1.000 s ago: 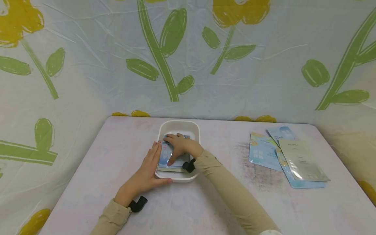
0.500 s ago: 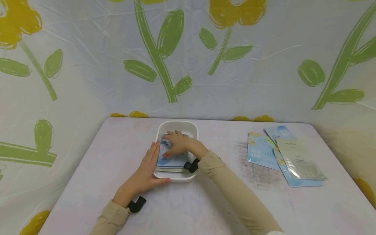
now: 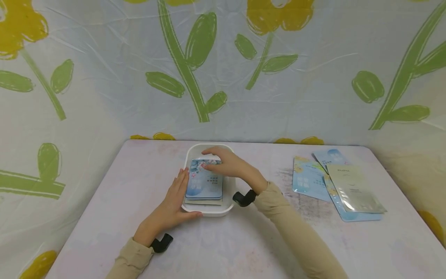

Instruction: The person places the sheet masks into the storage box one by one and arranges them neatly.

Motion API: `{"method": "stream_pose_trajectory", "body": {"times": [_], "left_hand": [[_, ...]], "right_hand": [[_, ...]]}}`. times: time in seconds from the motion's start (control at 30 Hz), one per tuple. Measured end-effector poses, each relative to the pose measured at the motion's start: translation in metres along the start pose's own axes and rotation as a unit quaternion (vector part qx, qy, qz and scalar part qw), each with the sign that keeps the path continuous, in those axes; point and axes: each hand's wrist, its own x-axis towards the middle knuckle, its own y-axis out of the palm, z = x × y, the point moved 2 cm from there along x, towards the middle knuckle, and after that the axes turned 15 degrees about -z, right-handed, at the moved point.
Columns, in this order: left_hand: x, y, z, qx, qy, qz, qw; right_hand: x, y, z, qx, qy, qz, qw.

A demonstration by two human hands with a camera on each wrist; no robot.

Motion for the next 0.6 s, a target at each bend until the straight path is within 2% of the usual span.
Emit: {"method": "stream_pose_trajectory", "body": {"times": [0.1, 0.27, 0.43, 0.6], "left_hand": [[0.000, 0.001, 0.001, 0.000, -0.008, 0.004, 1.0000], [-0.001, 0.002, 0.002, 0.002, -0.020, 0.007, 0.9998], [-0.001, 0.004, 0.002, 0.007, -0.012, 0.000, 0.9999], [-0.002, 0.004, 0.002, 0.004, -0.009, -0.002, 1.0000]], "right_hand": [[-0.010, -0.011, -0.003, 0.020, -0.012, -0.045, 0.9987], [-0.028, -0.030, -0.014, 0.067, -0.007, -0.113, 0.9913], [-0.045, -0.048, -0.028, 0.145, -0.001, -0.173, 0.9742], [-0.065, -0.071, -0.036, 0.209, -0.004, -0.211, 0.9549]]}}
